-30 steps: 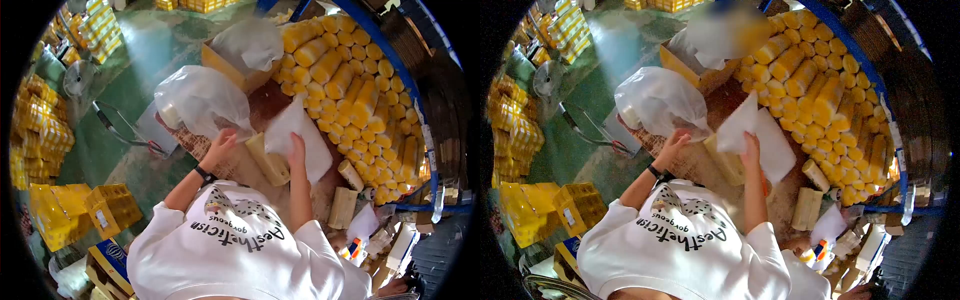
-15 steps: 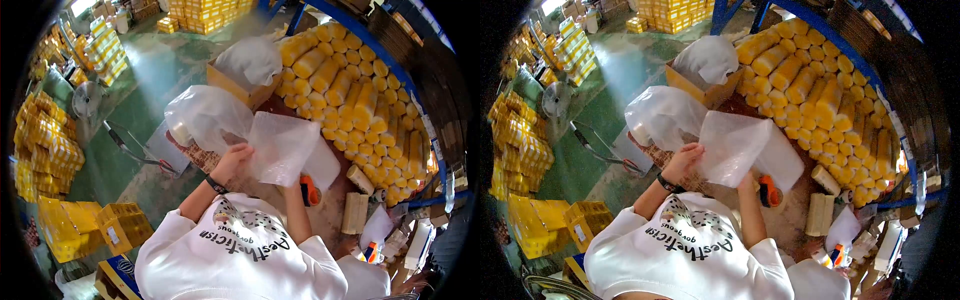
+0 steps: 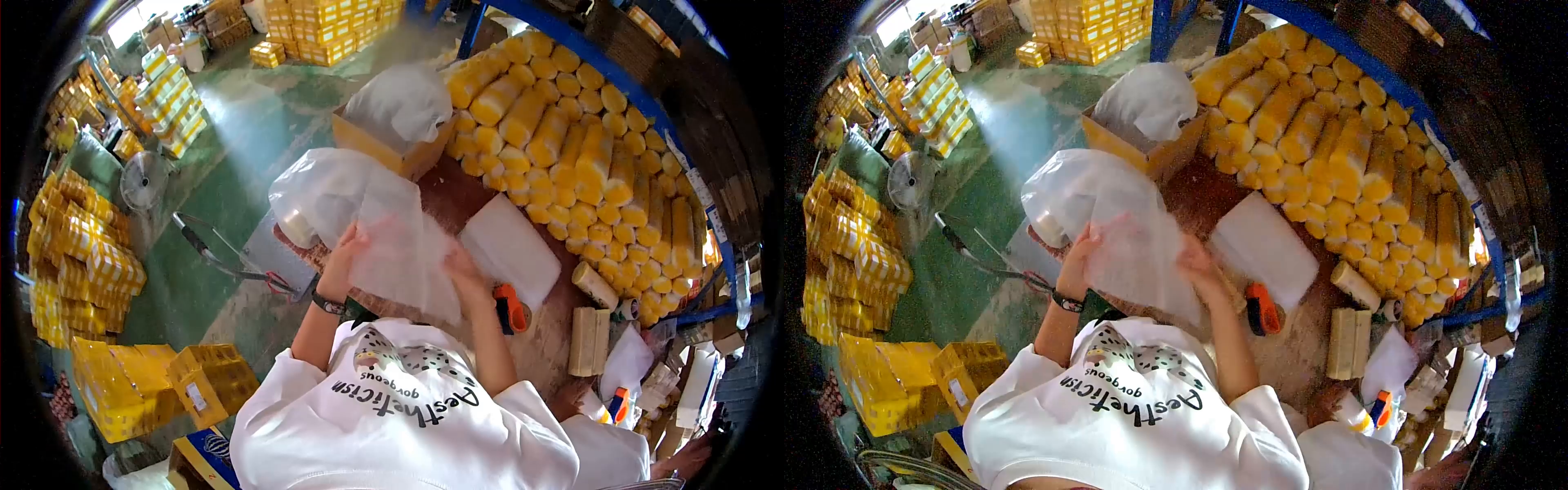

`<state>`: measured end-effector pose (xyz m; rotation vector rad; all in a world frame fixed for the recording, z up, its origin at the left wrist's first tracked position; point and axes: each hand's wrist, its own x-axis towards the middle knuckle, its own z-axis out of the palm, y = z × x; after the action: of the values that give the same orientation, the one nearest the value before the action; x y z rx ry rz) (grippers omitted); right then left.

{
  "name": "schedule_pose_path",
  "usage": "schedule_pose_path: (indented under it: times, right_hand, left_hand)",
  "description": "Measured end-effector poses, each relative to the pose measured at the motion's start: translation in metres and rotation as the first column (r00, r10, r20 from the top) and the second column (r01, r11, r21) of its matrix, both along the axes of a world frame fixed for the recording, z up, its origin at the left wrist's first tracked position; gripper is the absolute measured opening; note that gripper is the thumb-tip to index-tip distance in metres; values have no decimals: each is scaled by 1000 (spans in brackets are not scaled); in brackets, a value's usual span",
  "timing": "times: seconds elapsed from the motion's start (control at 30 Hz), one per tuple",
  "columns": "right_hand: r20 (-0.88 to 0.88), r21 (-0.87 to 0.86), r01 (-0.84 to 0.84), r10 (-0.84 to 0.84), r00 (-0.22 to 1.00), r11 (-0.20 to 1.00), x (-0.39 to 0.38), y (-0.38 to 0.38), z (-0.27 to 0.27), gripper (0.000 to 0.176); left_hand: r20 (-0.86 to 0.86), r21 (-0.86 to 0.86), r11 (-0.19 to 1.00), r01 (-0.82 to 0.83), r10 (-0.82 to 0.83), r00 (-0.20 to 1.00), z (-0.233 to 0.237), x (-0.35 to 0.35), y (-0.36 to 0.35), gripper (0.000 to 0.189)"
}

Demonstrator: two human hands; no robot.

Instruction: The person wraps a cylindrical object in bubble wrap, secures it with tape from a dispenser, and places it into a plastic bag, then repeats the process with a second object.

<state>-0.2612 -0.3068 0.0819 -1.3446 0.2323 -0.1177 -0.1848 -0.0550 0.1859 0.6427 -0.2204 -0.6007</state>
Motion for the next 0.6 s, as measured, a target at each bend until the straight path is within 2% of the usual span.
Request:
schedule_pose_path:
  times: [0.07,0.13,0.2,0.23,0.27,0.3,0.33,0.37,0.4,0.43,0.47,0.53,0.6]
  right_hand:
    - [-22,16,-41,42,999,999,5,10,-26,37]
    - [-48,36,-81,83,995,996,8,19,-39,30]
    - [-135,115,99,-83,987,988,8,26,-7,25]
    - [-183,149,192,-163,969,970,8,28,9,23]
    - [-190,74,187,-170,967,980,9,24,14,25]
    - [-198,-1,181,-178,964,983,8,19,17,27]
    - [-205,-75,174,-186,961,982,8,16,19,29]
    - [-214,-133,156,-182,960,979,14,15,12,27]
    - [-220,-189,138,-179,959,972,23,15,0,25]
    - [-230,-246,115,-173,958,962,27,17,-8,23]
    - [-194,-75,121,-134,972,990,27,29,-5,23]
    - [-96,256,87,-64,993,963,27,56,11,24]
    - [-132,202,18,9,991,979,36,45,-3,26]
  left_hand:
    - [2,-31,999,11,-11,1000,-27,6,1,38]
    - [76,-38,998,44,-41,996,-55,23,10,33]
    - [243,239,966,-98,38,969,-83,51,30,29]
    - [388,473,836,-278,86,918,-96,73,45,27]
    - [529,634,623,-458,82,844,-102,84,52,26]
    - [742,605,366,-707,63,667,-86,76,50,31]
    - [891,455,93,-886,-35,453,-53,62,47,36]
    - [952,203,-154,-967,-200,232,-33,53,40,41]
    - [947,320,134,-938,-25,319,-33,48,28,45]
    - [837,490,450,-746,-5,547,-31,32,12,47]
    - [675,549,710,-441,-66,735,-30,14,-4,49]
    - [740,397,880,-261,-138,659,-51,-3,-33,54]
    - [753,535,747,-395,-209,624,-85,7,-38,48]
